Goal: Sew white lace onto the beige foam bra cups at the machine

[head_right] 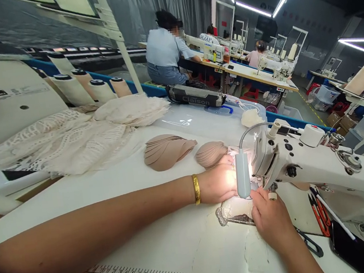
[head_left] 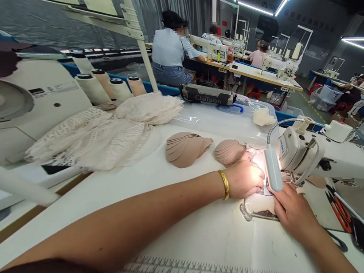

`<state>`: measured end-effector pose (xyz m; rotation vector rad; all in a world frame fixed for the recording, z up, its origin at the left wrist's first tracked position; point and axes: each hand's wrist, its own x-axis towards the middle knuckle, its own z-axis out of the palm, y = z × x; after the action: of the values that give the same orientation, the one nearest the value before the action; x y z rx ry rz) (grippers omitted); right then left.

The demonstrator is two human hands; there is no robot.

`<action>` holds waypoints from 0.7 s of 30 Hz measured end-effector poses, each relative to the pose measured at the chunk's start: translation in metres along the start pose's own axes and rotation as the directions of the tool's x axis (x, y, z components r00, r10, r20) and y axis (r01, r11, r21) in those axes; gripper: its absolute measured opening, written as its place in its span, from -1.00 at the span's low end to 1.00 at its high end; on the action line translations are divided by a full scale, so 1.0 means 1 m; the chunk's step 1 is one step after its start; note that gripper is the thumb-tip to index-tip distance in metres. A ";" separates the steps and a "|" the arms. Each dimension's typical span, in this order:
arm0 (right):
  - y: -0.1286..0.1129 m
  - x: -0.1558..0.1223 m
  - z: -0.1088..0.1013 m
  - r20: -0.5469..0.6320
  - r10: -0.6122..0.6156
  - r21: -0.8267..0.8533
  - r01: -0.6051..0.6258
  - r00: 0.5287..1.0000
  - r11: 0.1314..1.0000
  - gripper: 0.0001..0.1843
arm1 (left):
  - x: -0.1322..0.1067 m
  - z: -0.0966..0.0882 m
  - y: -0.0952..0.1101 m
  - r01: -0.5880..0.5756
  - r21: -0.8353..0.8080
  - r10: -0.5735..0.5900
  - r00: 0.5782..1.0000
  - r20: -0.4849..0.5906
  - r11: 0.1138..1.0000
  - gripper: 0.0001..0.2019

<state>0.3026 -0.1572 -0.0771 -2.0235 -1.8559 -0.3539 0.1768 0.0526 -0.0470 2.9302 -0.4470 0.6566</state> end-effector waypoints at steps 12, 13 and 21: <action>0.004 -0.003 0.004 -0.018 -0.014 0.027 0.014 1.000 1.000 -0.70 | 0.050 -0.036 -0.076 0.692 -0.210 -0.721 0.637 -0.272 0.690 -0.84; 0.005 -0.003 0.004 -0.017 -0.014 0.030 0.014 1.000 0.999 -0.69 | 0.047 -0.044 -0.079 0.707 -0.224 -0.735 0.595 -0.325 0.671 -0.84; 0.007 -0.003 0.010 -0.015 -0.023 0.026 0.023 1.000 0.999 -0.72 | -0.021 -0.050 -0.008 0.208 0.170 -0.163 0.955 -0.248 0.963 -0.86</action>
<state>0.3090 -0.1565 -0.0880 -1.9783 -1.8667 -0.3480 0.1412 0.0734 -0.0111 2.9685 -0.0835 1.0540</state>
